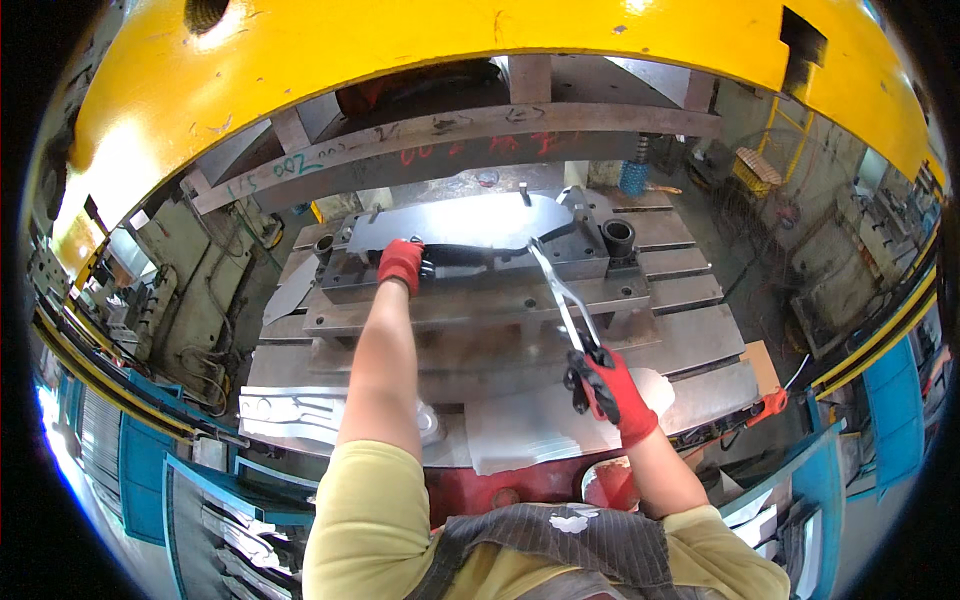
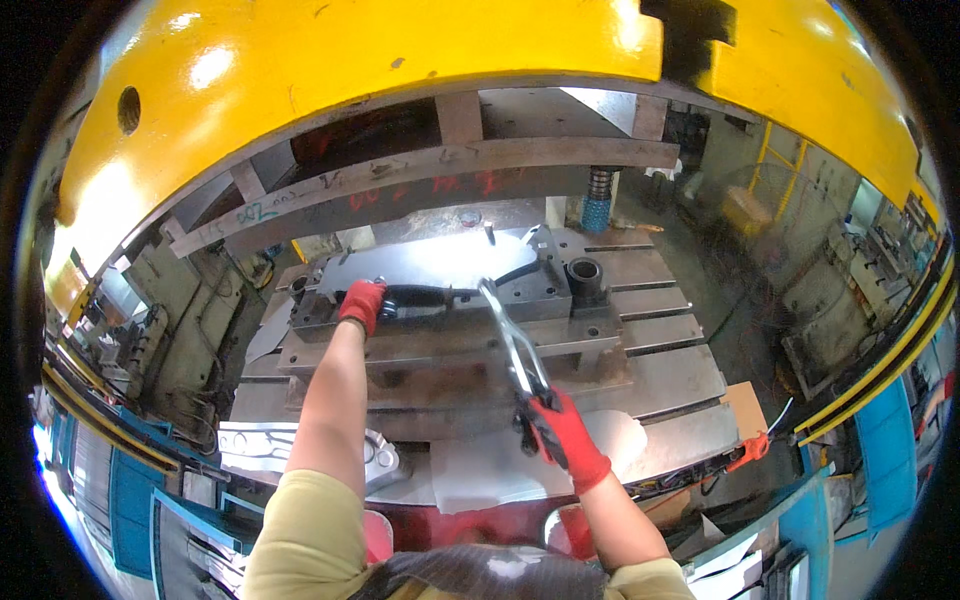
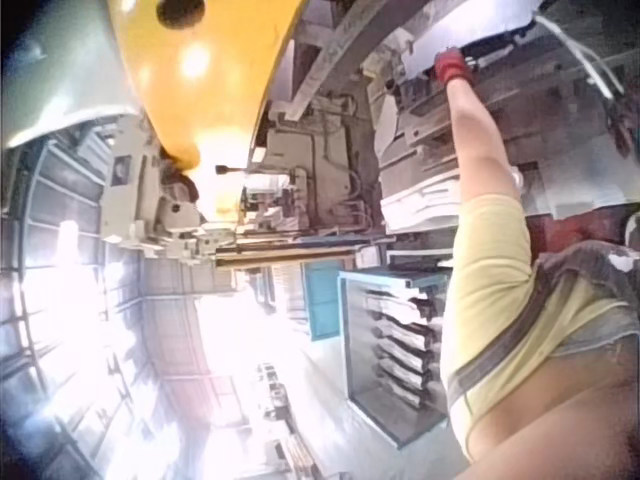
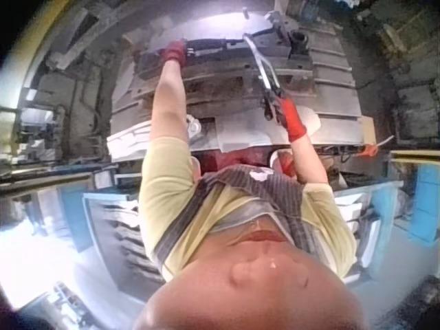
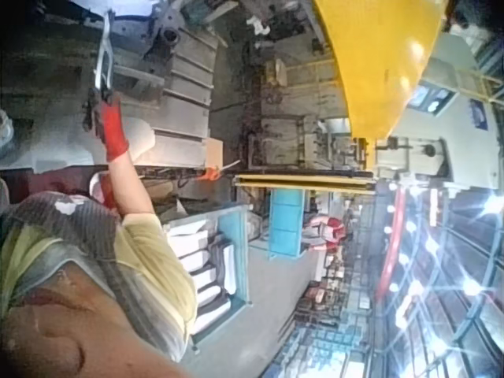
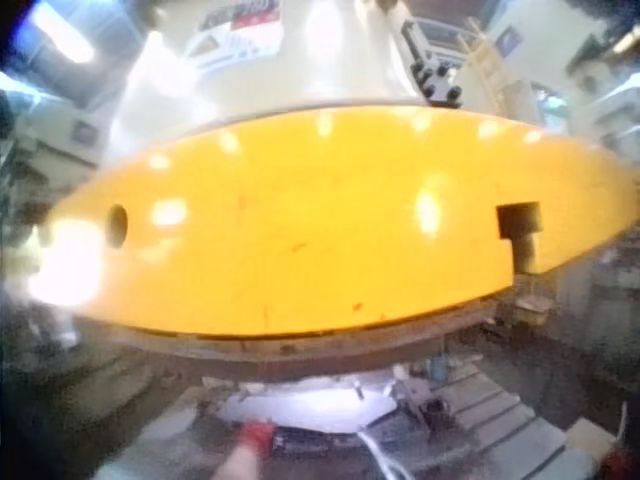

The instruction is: The person stamps metal sheets into shaped components using a mechanical press machine, loading blanks into the mold and removing formed pieces with tongs. The person also retrieves stacks of metal blanks from a storage bin and blows dust off them using an air nozzle.

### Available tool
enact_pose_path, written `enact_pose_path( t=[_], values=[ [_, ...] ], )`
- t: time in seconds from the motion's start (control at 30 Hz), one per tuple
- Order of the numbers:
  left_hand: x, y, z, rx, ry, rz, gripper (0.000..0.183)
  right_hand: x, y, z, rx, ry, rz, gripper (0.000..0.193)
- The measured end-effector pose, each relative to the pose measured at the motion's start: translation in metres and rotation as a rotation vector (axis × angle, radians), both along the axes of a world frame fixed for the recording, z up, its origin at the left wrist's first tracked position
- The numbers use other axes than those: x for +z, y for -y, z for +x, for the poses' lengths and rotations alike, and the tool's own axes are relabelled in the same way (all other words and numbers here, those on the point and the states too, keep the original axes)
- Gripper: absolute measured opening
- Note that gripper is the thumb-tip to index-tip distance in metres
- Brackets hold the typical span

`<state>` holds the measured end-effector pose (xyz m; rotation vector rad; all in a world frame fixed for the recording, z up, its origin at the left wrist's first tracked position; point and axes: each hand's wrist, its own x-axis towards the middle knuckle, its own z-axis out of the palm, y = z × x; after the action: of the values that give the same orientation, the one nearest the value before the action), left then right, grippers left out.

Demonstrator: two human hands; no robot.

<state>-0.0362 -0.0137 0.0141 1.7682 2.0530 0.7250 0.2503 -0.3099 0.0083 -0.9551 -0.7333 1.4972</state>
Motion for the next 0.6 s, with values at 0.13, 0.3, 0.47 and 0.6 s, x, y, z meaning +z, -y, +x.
enact_pose_path(
  t=[0.13,0.3,0.47,0.6],
  values=[
    [0.003,0.073,-0.024,-0.249,0.634,0.283,0.022,-0.053,0.066,0.014,-0.09,0.174,-0.048,0.021],
    [-0.039,0.205,-0.073,-0.148,0.736,0.57,0.032,-0.155,0.198,0.058,-0.716,0.373,-0.251,0.022],
    [-0.153,0.34,-0.214,0.413,1.033,0.892,0.037,-0.225,0.256,0.094,-0.67,0.602,-0.587,0.038],
    [-0.279,0.44,-0.267,0.864,0.994,0.366,0.052,-0.23,0.253,0.11,-0.631,0.563,-0.527,0.036]
  ],
)
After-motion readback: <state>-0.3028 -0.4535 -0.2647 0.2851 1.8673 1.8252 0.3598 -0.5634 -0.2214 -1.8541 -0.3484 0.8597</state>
